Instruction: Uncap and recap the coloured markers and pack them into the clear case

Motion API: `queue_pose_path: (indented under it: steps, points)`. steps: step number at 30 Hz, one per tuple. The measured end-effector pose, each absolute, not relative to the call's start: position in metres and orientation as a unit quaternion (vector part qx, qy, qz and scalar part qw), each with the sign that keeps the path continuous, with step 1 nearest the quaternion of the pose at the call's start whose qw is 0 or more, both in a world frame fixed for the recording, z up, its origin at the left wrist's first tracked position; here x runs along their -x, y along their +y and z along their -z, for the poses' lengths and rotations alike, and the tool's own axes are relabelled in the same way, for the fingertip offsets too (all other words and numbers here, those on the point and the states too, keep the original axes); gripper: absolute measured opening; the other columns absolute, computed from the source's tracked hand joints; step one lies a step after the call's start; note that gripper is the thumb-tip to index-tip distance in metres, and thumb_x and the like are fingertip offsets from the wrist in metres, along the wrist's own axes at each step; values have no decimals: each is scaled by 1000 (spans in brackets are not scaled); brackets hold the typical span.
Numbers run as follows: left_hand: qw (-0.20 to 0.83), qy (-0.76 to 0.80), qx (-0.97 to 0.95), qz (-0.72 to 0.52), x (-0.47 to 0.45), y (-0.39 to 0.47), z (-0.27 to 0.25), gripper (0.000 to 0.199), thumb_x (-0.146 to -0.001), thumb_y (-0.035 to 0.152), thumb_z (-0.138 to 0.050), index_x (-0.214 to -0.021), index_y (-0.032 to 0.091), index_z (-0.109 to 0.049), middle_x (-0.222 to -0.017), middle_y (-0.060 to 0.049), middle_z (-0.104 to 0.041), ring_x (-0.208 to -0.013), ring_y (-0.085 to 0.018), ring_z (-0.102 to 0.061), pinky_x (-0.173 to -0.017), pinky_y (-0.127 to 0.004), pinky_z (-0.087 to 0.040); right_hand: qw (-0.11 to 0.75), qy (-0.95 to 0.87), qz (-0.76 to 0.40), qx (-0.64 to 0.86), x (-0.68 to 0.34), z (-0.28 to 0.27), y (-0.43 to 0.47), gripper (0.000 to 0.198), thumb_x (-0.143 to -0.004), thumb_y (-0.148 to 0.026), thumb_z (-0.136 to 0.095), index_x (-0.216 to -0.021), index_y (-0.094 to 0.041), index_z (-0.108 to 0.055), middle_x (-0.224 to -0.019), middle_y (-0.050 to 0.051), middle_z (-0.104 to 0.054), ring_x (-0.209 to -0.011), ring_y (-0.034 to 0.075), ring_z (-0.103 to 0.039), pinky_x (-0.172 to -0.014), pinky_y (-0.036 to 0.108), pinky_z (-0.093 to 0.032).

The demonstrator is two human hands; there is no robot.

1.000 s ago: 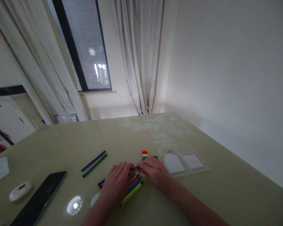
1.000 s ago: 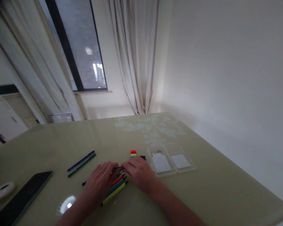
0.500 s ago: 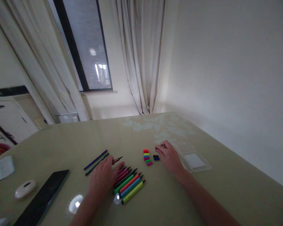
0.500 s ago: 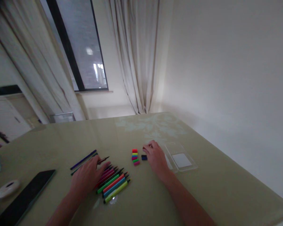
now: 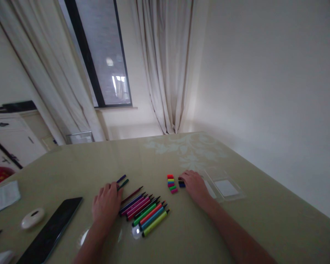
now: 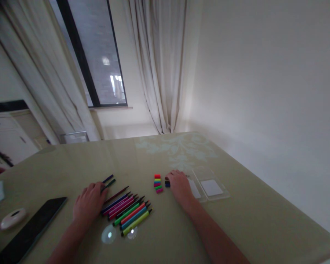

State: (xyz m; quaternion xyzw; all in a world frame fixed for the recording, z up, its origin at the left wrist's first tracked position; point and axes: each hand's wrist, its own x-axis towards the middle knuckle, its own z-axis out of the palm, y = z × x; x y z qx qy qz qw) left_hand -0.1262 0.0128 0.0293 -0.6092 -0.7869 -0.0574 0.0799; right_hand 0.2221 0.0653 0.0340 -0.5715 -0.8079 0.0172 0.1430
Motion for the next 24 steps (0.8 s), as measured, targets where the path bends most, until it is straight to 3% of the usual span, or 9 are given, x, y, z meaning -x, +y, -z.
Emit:
queue_pose_path:
  steps: [5, 10, 13, 15, 17, 21, 24]
  points:
    - [54, -752, 648, 107, 118, 19, -27, 26, -106, 27, -38, -109, 17, -62, -113, -12, -69, -108, -30, -66, -92, -42, -50, 188, -808, -11, 559, -219, -40, 57, 25, -102, -16, -53, -110, -19, -76, -110, 11, -74, -106, 27, -65, -94, 38, -46]
    - [6, -595, 777, 206, 72, 11, -25, 18, -104, 19, -46, -114, 21, -61, -111, -7, -70, -103, -24, -67, -91, -35, -51, 290, -857, -15, 426, -198, -42, 34, 41, -103, -30, -59, -143, -20, -57, -126, 12, -70, -113, 25, -64, -97, 37, -50]
    - [51, -517, 829, 205, 47, -3, -26, 19, -102, 19, -51, -115, 25, -63, -105, -4, -71, -96, -23, -67, -88, -36, -51, 286, -894, 19, 345, -184, -37, 23, 27, -104, -30, -60, -128, -20, -65, -109, 8, -74, -102, 24, -67, -92, 35, -50]
    - [66, -507, 838, 191, 38, -11, -30, 13, -102, 29, -56, -108, 25, -66, -100, -5, -71, -92, -24, -68, -85, -36, -51, 271, -904, 39, 327, -178, -35, 18, 15, -103, -27, -61, -112, -20, -69, -94, 5, -73, -91, 22, -67, -86, 33, -50]
    - [59, -524, 834, 165, 34, -16, -35, 19, -102, 39, -57, -99, 24, -68, -94, -5, -71, -89, -24, -69, -80, -33, -50, 261, -910, 48, 320, -174, -35, 15, 10, -102, -27, -62, -103, -19, -70, -89, 4, -72, -88, 21, -66, -83, 31, -48]
    - [1, -616, 783, 88, 39, -15, -50, 39, -102, 55, -49, -87, 24, -67, -83, -5, -74, -80, -25, -72, -67, -31, -47, 271, -909, 52, 312, -179, -41, 16, 11, -103, -25, -61, -103, -19, -70, -88, 4, -72, -87, 20, -65, -83, 31, -47]
    - [-24, -692, 718, 72, 55, -8, -55, 48, -100, 66, -44, -91, 25, -67, -86, -6, -76, -82, -29, -74, -66, -34, -48, 301, -888, 49, 345, -195, -45, 26, 14, -103, -23, -59, -107, -20, -73, -93, 5, -74, -88, 20, -66, -83, 31, -47]
